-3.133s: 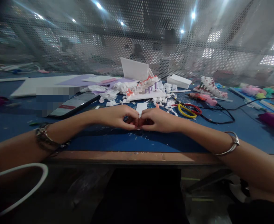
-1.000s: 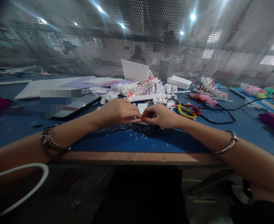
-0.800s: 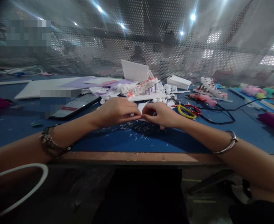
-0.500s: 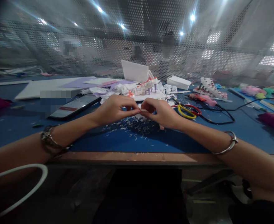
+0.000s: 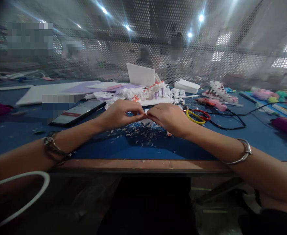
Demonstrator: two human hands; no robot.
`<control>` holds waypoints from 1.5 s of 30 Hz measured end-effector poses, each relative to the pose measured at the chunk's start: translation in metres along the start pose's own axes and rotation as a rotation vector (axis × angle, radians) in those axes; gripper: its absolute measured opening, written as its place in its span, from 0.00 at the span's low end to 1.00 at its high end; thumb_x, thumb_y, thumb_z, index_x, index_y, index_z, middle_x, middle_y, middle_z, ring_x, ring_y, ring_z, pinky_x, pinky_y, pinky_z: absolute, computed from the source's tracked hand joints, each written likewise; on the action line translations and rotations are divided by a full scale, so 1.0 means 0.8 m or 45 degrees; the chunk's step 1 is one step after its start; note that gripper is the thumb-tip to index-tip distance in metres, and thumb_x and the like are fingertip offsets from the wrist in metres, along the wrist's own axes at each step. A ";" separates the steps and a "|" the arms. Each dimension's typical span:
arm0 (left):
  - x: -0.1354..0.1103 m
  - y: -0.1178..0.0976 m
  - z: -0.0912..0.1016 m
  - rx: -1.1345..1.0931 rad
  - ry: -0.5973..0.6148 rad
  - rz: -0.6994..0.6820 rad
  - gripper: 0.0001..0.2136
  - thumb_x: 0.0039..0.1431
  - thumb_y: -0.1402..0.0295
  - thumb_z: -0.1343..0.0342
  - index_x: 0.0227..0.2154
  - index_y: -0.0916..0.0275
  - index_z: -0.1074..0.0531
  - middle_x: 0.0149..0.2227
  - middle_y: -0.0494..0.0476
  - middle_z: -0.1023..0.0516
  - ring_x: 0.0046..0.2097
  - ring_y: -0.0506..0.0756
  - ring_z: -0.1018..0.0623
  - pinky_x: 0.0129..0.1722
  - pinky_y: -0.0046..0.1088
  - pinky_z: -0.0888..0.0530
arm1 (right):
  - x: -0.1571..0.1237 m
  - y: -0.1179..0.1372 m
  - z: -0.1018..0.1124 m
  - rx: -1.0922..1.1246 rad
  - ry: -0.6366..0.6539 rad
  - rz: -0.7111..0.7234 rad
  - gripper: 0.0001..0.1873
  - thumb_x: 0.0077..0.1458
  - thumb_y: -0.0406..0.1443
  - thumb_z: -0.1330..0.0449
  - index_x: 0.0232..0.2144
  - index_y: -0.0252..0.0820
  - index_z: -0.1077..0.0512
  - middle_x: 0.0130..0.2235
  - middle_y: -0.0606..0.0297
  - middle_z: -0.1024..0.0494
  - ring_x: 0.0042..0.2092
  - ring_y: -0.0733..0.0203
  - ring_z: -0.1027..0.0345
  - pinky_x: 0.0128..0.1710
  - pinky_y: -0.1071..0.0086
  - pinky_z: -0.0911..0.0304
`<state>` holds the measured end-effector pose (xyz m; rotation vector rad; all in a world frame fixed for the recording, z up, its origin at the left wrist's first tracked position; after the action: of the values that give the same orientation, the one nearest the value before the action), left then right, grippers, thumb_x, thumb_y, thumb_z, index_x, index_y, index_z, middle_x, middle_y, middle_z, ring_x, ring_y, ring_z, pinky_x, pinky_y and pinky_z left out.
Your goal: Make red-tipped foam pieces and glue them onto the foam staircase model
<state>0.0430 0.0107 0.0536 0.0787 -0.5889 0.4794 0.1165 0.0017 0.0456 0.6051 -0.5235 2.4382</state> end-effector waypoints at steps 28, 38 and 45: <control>-0.006 0.043 -0.001 -0.599 -0.220 0.435 0.11 0.52 0.63 0.44 0.31 0.69 0.27 0.27 0.56 0.24 0.27 0.47 0.26 0.28 0.20 0.29 | -0.005 -0.027 0.013 0.746 -0.324 -0.333 0.09 0.54 0.36 0.46 0.33 0.37 0.27 0.29 0.66 0.27 0.31 0.70 0.36 0.32 0.74 0.41; -0.004 0.047 -0.013 -0.800 -0.129 0.492 0.08 0.52 0.65 0.45 0.28 0.67 0.29 0.25 0.54 0.25 0.27 0.48 0.26 0.31 0.23 0.28 | -0.004 -0.017 0.024 0.656 -0.338 -0.270 0.09 0.51 0.32 0.43 0.36 0.38 0.26 0.32 0.65 0.26 0.33 0.69 0.35 0.32 0.75 0.40; -0.004 0.046 -0.014 -0.791 -0.107 0.500 0.07 0.52 0.66 0.45 0.26 0.65 0.29 0.25 0.53 0.26 0.27 0.47 0.28 0.29 0.22 0.30 | -0.002 -0.011 0.028 0.509 -0.303 -0.208 0.09 0.54 0.35 0.46 0.34 0.40 0.27 0.32 0.65 0.26 0.35 0.68 0.34 0.36 0.73 0.40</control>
<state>0.0299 0.0445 0.0404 -0.6204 -0.8184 0.6549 0.1300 -0.0028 0.0649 1.0677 -0.0656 2.3384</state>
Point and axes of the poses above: each hand's wrist, its own x-axis towards the middle knuckle, its own z-axis out of the back of the hand, y = z × x, the point moved 9 cm from there along x, towards the middle knuckle
